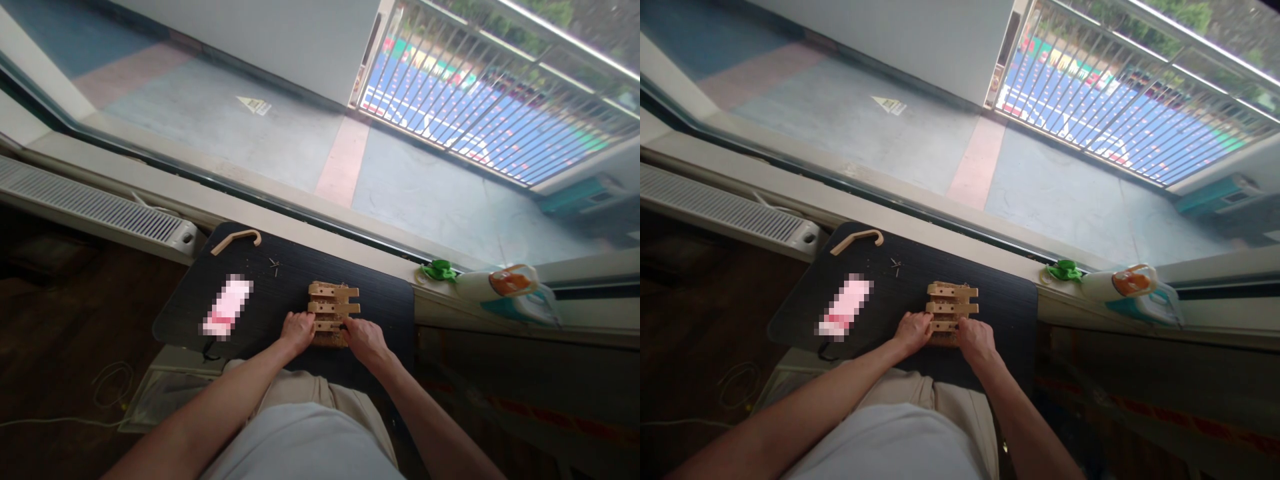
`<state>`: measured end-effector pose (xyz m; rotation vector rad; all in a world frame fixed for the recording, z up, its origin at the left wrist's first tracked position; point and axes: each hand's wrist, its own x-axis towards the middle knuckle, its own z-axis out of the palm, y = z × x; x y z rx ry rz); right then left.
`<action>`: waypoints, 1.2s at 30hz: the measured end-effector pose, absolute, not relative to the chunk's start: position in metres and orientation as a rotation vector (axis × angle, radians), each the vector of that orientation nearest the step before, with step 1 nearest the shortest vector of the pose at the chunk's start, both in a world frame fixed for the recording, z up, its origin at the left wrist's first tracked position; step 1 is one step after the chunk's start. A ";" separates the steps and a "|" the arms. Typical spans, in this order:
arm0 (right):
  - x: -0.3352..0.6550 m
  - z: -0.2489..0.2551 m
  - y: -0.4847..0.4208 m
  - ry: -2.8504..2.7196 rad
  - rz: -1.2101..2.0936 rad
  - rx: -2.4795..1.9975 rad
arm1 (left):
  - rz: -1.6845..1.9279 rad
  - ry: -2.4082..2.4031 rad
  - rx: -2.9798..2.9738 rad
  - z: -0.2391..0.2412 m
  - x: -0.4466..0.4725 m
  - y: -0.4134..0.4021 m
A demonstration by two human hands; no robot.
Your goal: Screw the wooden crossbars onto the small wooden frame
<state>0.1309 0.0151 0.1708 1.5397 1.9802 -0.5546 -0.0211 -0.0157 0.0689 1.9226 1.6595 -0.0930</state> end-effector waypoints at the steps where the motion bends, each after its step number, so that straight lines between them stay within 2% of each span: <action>1: 0.131 0.172 0.015 1.978 -0.555 1.533 | -0.097 1.661 1.917 0.069 -0.021 -0.016; 28: 0.133 0.175 0.019 2.085 -0.544 1.454 | -0.083 1.654 1.909 0.063 -0.022 -0.016; 36: 0.136 0.166 0.018 2.011 -0.606 1.600 | -0.090 1.654 1.911 0.069 -0.021 -0.015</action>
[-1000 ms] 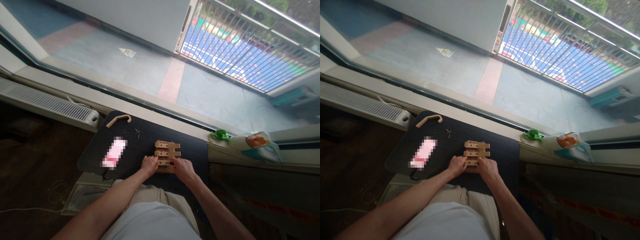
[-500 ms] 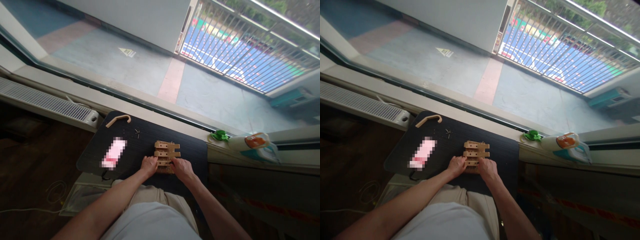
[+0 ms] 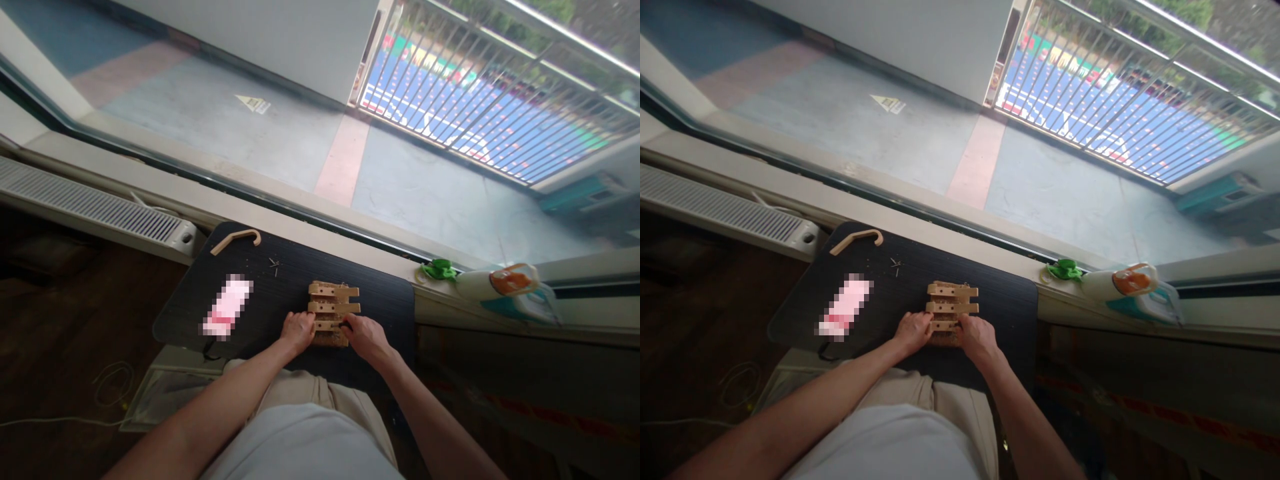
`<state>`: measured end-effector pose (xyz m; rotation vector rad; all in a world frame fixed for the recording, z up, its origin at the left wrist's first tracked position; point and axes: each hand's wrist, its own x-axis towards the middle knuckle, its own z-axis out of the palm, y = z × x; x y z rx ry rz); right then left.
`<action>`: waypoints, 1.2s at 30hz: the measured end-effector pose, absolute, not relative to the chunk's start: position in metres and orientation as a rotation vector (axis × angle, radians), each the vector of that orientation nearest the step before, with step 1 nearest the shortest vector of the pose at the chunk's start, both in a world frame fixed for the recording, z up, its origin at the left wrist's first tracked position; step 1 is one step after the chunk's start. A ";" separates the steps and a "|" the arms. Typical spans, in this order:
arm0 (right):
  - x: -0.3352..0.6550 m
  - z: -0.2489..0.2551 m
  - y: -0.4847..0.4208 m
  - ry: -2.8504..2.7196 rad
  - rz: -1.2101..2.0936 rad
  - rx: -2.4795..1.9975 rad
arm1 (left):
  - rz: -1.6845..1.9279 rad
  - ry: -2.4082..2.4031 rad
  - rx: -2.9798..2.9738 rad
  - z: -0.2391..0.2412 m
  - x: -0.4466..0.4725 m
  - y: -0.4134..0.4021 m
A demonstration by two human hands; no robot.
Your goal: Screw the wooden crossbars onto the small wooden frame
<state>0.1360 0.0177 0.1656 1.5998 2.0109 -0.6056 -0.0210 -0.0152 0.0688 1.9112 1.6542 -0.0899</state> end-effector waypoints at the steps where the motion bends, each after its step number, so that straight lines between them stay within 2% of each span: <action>1: 0.136 0.165 0.018 1.988 -0.611 1.622 | -0.097 1.655 1.907 0.070 -0.021 -0.015; 11: 0.137 0.176 0.020 2.092 -0.621 1.468 | -0.107 1.662 1.885 0.069 -0.021 -0.015; 22: 0.139 0.171 0.016 2.007 -0.578 1.585 | -0.080 1.651 1.936 0.065 -0.022 -0.016; 31: 0.132 0.177 0.019 2.106 -0.543 1.425 | -0.094 1.661 1.923 0.064 -0.021 -0.016; 36: 0.133 0.171 0.019 2.073 -0.558 1.481 | -0.098 1.655 1.943 0.065 -0.021 -0.016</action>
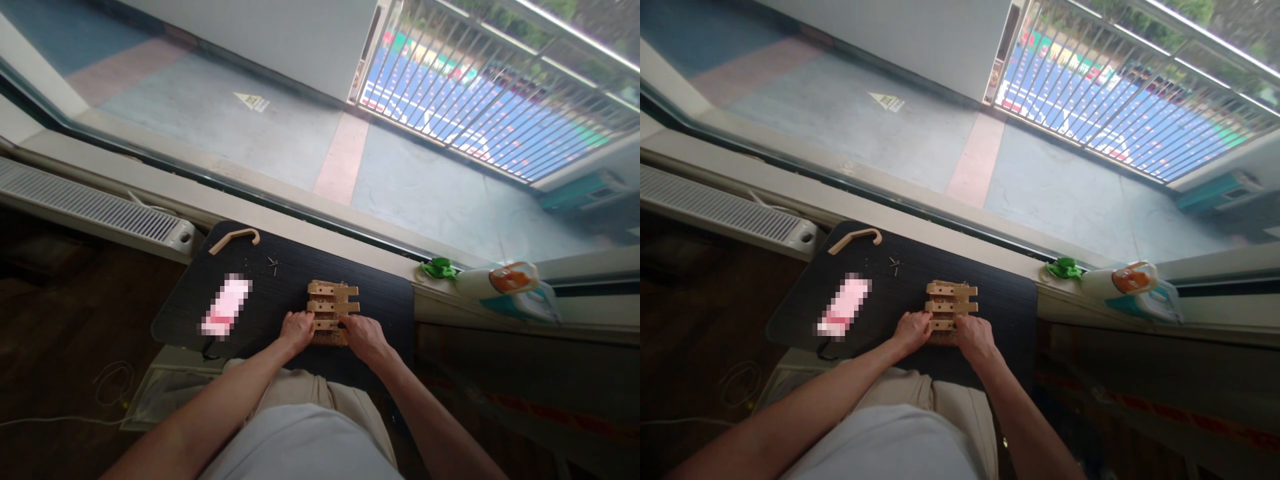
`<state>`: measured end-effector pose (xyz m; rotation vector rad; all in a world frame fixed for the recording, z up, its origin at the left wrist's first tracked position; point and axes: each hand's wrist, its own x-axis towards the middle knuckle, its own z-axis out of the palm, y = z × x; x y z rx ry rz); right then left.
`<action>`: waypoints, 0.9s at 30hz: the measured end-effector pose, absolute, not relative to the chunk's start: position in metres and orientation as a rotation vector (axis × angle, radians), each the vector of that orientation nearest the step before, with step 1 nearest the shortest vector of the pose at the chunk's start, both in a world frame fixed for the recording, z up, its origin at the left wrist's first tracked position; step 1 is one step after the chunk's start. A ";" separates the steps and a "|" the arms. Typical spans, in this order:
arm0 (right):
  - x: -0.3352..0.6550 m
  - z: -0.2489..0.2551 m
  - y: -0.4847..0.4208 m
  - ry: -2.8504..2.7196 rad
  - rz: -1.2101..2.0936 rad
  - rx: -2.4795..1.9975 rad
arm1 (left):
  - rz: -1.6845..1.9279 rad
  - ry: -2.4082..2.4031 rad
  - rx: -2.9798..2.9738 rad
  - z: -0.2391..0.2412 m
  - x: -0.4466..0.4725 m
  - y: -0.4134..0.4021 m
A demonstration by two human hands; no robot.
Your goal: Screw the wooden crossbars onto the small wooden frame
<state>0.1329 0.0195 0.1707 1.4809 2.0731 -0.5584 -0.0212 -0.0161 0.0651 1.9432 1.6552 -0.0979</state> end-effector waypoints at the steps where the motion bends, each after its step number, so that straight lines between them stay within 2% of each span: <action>1: 0.133 0.169 0.019 2.059 -0.565 1.507 | -0.101 1.653 1.941 0.065 -0.021 -0.016; 7: 0.134 0.169 0.018 1.993 -0.591 1.601 | -0.077 1.653 1.963 0.062 -0.022 -0.016; 17: 0.130 0.177 0.018 2.066 -0.584 1.487 | -0.076 1.639 1.934 0.063 -0.022 -0.016; 27: 0.134 0.172 0.017 1.977 -0.584 1.635 | -0.088 1.633 1.938 0.067 -0.022 -0.015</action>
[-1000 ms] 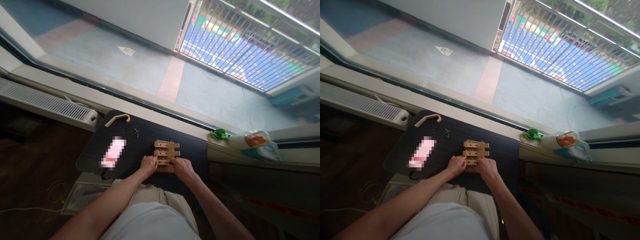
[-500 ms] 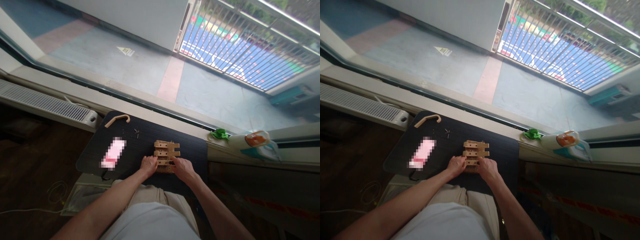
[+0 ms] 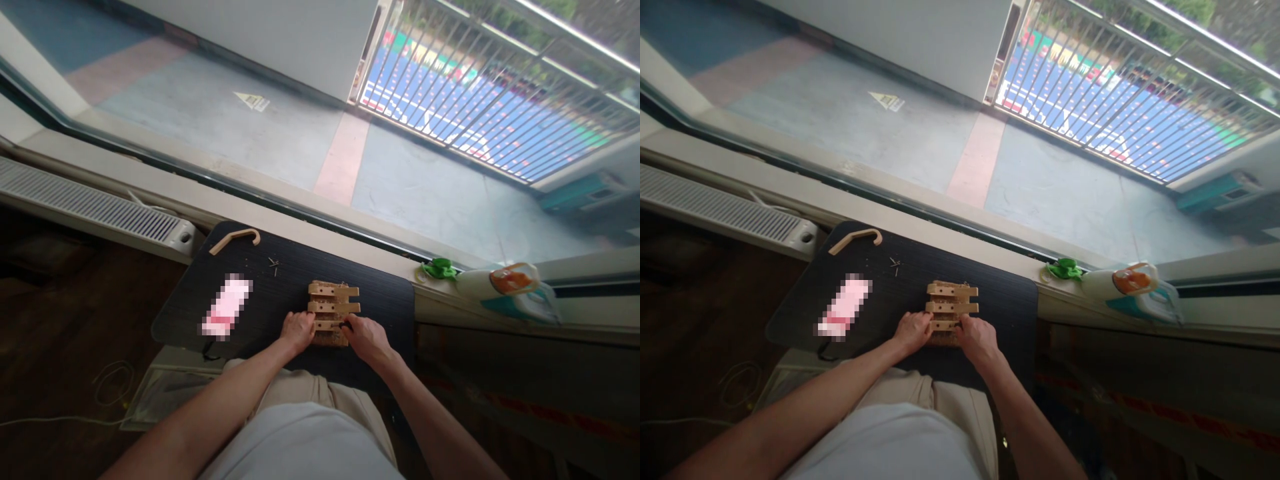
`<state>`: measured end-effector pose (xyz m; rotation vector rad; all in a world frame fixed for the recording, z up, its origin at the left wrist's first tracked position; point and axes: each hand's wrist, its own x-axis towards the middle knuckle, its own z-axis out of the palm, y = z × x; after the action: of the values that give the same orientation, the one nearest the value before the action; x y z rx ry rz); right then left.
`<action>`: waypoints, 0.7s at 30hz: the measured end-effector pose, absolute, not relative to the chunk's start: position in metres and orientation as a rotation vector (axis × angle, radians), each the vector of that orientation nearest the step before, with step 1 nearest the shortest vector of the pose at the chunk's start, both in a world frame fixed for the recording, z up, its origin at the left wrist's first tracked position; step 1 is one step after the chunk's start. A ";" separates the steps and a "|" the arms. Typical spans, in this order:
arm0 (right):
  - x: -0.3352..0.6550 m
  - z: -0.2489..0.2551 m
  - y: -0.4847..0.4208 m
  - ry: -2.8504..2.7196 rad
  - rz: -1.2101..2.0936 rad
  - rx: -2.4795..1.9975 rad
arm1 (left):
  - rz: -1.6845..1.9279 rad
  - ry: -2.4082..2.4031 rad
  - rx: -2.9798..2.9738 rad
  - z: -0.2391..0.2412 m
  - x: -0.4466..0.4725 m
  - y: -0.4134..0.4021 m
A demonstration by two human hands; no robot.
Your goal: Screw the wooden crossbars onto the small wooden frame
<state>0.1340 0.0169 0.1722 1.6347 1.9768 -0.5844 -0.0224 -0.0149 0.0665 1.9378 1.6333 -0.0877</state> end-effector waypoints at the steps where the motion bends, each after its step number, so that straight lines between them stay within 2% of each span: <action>1: 0.135 0.173 0.017 1.990 -0.576 1.615 | -0.089 1.635 1.931 0.066 -0.022 -0.015; 21: 0.129 0.178 0.015 1.957 -0.564 1.527 | -0.114 1.635 1.899 0.069 -0.022 -0.014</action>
<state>0.1288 0.0152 0.1777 1.5272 1.9574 -0.5643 -0.0224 -0.0137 0.0690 1.8991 1.6348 -0.1136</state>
